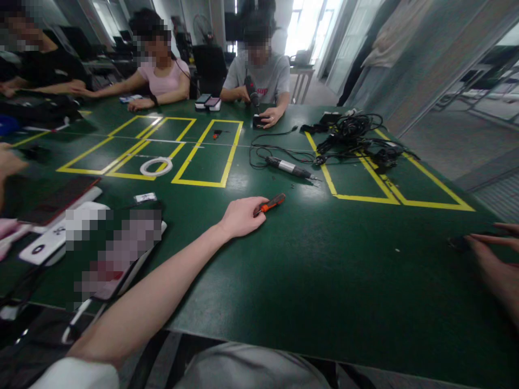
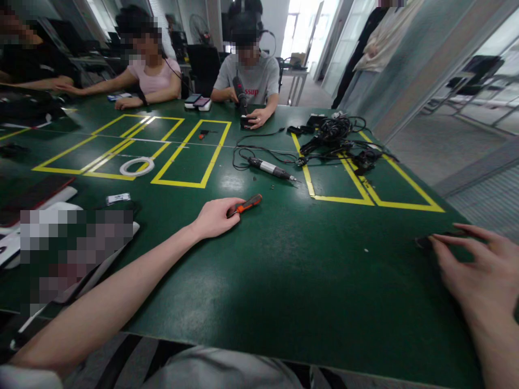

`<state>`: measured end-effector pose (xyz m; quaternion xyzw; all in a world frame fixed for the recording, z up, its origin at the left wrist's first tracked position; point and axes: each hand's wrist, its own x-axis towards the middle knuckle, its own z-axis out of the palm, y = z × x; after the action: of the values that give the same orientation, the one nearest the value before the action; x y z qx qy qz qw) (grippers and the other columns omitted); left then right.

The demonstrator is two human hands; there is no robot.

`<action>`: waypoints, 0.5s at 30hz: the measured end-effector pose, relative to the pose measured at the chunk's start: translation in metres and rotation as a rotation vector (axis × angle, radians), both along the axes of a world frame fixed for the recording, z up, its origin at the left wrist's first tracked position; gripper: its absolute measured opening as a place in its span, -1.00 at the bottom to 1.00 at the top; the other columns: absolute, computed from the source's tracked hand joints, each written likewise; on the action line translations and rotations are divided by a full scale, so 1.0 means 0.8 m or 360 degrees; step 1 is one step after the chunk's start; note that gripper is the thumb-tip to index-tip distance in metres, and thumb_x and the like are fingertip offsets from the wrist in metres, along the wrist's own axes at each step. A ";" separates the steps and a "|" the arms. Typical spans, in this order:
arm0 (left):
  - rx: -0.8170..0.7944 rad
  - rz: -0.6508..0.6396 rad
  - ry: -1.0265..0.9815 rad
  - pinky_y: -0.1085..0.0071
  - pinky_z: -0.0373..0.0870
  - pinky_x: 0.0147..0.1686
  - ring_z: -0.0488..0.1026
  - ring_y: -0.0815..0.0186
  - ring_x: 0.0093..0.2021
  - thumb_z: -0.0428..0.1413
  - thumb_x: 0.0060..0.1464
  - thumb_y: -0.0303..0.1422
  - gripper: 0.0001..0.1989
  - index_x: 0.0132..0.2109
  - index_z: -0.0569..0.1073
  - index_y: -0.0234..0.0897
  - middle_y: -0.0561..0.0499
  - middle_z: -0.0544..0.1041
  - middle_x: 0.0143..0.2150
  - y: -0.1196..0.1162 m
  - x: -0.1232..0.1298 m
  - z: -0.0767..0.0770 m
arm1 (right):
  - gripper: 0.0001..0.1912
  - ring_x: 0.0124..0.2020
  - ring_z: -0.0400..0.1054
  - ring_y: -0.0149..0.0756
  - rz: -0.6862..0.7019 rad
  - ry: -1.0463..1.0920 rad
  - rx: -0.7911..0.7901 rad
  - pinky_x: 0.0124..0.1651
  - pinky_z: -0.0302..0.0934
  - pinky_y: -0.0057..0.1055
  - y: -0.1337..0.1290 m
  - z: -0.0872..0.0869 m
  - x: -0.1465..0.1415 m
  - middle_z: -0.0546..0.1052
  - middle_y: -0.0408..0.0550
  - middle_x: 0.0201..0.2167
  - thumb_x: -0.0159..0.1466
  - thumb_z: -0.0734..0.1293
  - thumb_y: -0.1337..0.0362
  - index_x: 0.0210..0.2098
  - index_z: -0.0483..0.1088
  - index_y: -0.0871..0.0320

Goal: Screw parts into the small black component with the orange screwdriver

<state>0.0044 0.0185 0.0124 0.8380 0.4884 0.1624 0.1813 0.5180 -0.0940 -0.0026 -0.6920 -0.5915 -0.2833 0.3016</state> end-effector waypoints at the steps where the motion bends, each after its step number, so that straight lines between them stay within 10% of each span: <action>1: -0.0003 -0.0002 0.0002 0.36 0.38 -0.25 0.55 0.22 -0.25 0.06 0.13 -0.37 -0.50 0.21 0.52 -0.18 0.06 0.63 -0.27 0.000 0.000 0.000 | -0.82 -0.28 0.48 0.09 -0.0018 0.0015 0.0019 -0.24 0.32 -0.06 0.001 -0.002 0.002 0.50 0.02 -0.41 0.08 0.34 0.10 -0.56 0.33 0.00; 15: 0.0020 -0.0007 -0.0022 0.36 0.36 -0.27 0.55 0.22 -0.27 0.06 0.13 -0.38 -0.50 0.21 0.53 -0.18 0.06 0.63 -0.29 0.001 0.000 -0.002 | -0.76 -0.23 0.51 0.13 0.0118 0.0158 0.0054 -0.28 0.37 -0.05 -0.008 0.001 -0.017 0.52 0.11 -0.37 0.14 0.39 0.07 -0.56 0.37 0.02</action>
<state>0.0044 0.0192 0.0105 0.8390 0.4843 0.1709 0.1798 0.5048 -0.1001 -0.0022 -0.6776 -0.5962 -0.2470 0.3526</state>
